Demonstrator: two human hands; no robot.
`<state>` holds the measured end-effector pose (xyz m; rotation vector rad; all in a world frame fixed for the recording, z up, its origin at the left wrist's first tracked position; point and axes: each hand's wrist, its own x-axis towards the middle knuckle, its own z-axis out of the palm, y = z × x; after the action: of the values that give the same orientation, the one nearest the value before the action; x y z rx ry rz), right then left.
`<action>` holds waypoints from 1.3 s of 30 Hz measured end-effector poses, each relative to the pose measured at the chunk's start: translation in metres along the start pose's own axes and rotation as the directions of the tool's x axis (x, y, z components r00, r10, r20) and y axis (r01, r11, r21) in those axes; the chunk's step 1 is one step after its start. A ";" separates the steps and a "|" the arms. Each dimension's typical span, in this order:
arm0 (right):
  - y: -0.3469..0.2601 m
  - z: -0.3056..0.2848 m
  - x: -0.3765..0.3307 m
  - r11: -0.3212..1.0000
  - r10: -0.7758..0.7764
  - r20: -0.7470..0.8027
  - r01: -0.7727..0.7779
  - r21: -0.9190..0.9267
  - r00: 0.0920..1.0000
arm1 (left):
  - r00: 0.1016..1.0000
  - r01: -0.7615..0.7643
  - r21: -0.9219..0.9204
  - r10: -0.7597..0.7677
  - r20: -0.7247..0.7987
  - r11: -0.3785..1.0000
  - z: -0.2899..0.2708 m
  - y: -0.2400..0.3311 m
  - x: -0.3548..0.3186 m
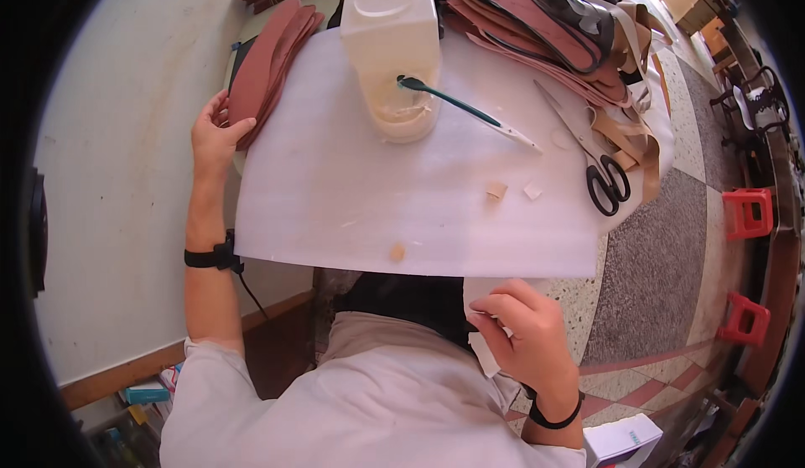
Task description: Applying glue and attaching trim to shoe insoles.
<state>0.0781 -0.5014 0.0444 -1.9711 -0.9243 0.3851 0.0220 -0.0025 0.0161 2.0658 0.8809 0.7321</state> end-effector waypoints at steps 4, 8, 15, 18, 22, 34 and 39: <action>-0.007 -0.006 0.007 1.000 -0.004 -0.015 0.005 0.002 1.000 | 0.999 0.046 -0.014 -0.046 0.019 0.999 0.000 0.007 -0.003; -0.013 -0.017 0.019 0.999 -0.041 -0.026 0.041 -0.012 0.999 | 0.998 -0.059 -0.090 0.060 0.015 0.994 0.001 -0.014 0.001; -0.023 -0.026 0.035 0.997 -0.057 -0.121 0.050 -0.061 0.991 | 0.996 -0.010 -0.305 -0.018 -0.088 0.952 -0.020 -0.003 -0.009; -0.026 -0.026 0.036 0.998 -0.047 -0.144 0.040 -0.047 0.988 | 0.986 -0.037 -0.384 -0.029 -0.164 0.922 -0.039 -0.003 -0.024; -0.021 -0.025 0.032 0.999 -0.045 -0.176 0.041 -0.027 0.983 | 0.986 -0.092 -0.409 0.026 -0.164 0.908 -0.057 0.031 -0.074; -0.028 -0.013 0.070 0.600 0.303 -0.101 -0.108 0.793 0.947 | 0.635 -0.772 -0.041 0.765 -0.108 0.635 0.006 0.091 -0.200; -0.001 -0.022 0.062 0.591 0.339 -0.165 -0.073 0.803 0.926 | 0.673 -0.738 -0.143 0.734 -0.090 0.659 0.020 0.085 -0.201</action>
<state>0.1320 -0.4691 0.0629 -1.2351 -0.2134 0.4994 -0.0544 -0.2069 0.0342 2.2387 -0.0864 1.2075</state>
